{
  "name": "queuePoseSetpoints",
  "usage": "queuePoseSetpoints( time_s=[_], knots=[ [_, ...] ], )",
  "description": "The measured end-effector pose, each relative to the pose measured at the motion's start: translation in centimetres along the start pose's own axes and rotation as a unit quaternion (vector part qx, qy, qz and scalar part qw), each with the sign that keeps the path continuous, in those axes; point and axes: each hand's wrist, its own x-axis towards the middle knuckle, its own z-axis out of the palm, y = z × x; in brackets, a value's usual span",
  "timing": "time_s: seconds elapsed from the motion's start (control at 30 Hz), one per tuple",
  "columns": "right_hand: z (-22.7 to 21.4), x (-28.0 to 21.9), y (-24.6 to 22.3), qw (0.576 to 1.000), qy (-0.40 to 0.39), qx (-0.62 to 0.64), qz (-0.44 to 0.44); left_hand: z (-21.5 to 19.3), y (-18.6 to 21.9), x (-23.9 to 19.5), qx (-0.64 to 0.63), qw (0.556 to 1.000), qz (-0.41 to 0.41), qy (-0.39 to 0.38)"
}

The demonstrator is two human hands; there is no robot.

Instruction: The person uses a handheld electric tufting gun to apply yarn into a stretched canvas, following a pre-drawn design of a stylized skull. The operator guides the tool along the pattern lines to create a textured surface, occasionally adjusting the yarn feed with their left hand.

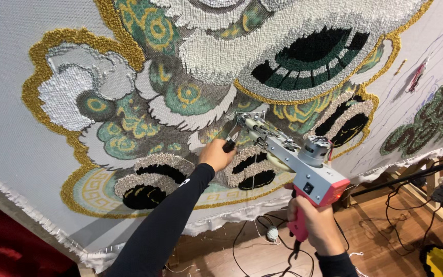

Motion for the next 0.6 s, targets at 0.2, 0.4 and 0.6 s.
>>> queuePoseSetpoints(
  time_s=[0.2,0.4,0.6],
  knots=[
    [-5.3,-1.6,-0.7,1.000,-0.014,-0.019,-0.019,7.6,1.0,0.3,-0.406,0.891,-0.010,-0.205],
    [-10.2,-3.3,-1.8,0.999,-0.036,0.023,0.006,11.7,4.9,-1.5,-0.474,0.860,0.062,-0.179],
    [-11.9,-4.1,-2.3,0.999,-0.032,0.042,-0.003,10.8,7.3,-1.9,-0.361,0.907,0.074,-0.203]
  ],
)
